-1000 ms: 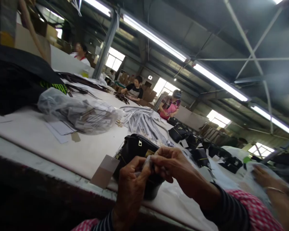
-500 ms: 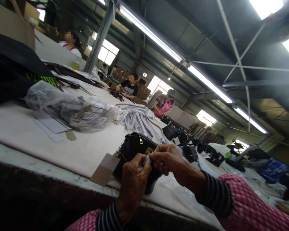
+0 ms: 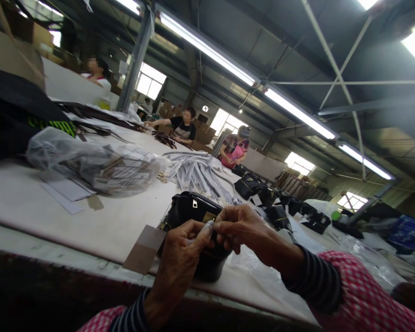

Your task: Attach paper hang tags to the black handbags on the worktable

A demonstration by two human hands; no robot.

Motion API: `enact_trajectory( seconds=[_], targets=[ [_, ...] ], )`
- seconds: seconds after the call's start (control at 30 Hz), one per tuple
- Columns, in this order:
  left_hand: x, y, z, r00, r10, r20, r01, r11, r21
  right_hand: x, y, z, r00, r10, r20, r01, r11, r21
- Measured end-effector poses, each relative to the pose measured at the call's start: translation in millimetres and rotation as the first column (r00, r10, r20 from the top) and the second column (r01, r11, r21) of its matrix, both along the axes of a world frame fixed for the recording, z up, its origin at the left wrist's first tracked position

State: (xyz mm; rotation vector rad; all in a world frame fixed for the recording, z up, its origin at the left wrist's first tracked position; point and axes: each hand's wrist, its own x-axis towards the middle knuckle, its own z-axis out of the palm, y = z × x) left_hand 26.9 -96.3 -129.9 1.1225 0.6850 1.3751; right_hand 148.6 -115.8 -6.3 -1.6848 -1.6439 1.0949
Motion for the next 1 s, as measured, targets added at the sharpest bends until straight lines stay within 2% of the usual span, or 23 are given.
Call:
enact_trajectory(
  seconds=[0.13,0.27,0.5,0.63,0.8,1.0],
  targets=[
    [1,1,0.5,0.989,-0.089,0.118,0.099,0.992,-0.080,3,2,-3.8,1.000,0.011,0.024,-0.011,0.999,0.032],
    [4,0,3.4,0.970,-0.108,0.220,0.147,0.975,-0.170,7,3,-6.1,0.998,0.051,0.029,-0.052,0.997,0.057],
    [4,-1,9.3,0.975,-0.074,0.208,0.116,0.974,-0.195,10,1,-6.8,0.992,0.095,0.078,-0.103,0.988,0.115],
    [4,0,15.1,0.963,-0.065,0.263,0.128,0.965,-0.231,11,0,-9.2,0.983,0.117,0.143,-0.142,0.972,0.185],
    [1,-1,19.4,0.961,-0.098,0.259,0.169,0.950,-0.265,9,-4,-13.5,0.947,0.096,0.308,-0.205,0.916,0.344],
    [-3,-4,15.7,0.937,-0.224,0.270,0.284,0.936,-0.210,9,-6,-20.0,0.940,0.068,0.335,-0.212,0.886,0.413]
  ],
)
